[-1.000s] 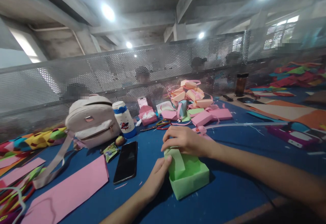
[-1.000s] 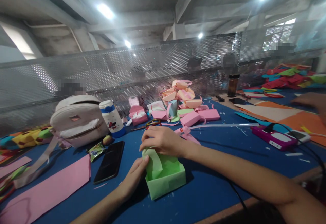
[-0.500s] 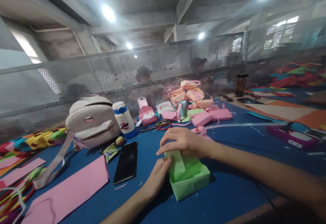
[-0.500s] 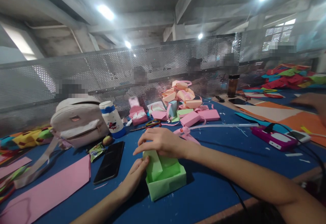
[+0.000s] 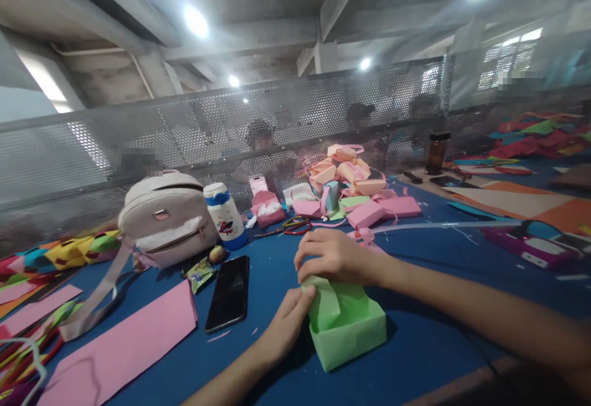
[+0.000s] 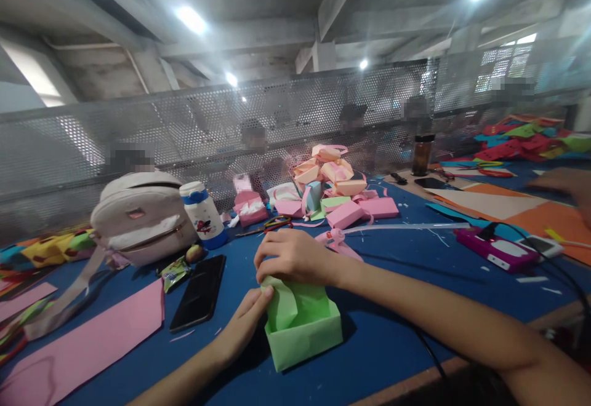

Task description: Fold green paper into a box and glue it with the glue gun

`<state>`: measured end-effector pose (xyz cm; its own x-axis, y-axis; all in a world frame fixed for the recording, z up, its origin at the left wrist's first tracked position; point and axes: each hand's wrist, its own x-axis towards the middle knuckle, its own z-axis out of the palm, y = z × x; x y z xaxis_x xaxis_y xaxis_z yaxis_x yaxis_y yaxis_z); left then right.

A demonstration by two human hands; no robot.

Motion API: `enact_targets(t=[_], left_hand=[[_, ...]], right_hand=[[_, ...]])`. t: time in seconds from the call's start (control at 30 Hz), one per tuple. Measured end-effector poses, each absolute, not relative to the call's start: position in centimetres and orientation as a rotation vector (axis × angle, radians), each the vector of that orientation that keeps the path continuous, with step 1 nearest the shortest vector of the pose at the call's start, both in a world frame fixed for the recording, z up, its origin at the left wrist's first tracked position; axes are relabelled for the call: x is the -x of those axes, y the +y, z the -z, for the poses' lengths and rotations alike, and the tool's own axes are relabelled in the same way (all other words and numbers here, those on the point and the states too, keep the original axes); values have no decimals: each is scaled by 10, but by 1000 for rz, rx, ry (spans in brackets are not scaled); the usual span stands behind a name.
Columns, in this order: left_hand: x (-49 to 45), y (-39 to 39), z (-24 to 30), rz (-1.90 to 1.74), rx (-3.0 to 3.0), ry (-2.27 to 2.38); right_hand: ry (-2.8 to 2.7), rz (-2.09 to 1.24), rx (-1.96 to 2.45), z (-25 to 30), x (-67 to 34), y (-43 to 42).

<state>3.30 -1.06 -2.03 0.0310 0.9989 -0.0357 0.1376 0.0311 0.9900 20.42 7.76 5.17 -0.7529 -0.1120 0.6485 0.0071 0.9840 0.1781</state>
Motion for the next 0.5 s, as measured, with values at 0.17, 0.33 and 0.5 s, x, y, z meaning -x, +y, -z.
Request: enact_targets(t=[0.17, 0.33, 0.5], left_hand=[[-33, -11, 18, -1104, -1321, 1304], [-34, -11, 16, -1105, -1314, 1367], [-35, -10, 17, -1147, -1278, 1366]], right_hand=[[-2421, 228, -69, -53, -205, 76], [-2380, 221, -85, -53, -204, 76], [-2396, 235, -51, -51, -204, 78]])
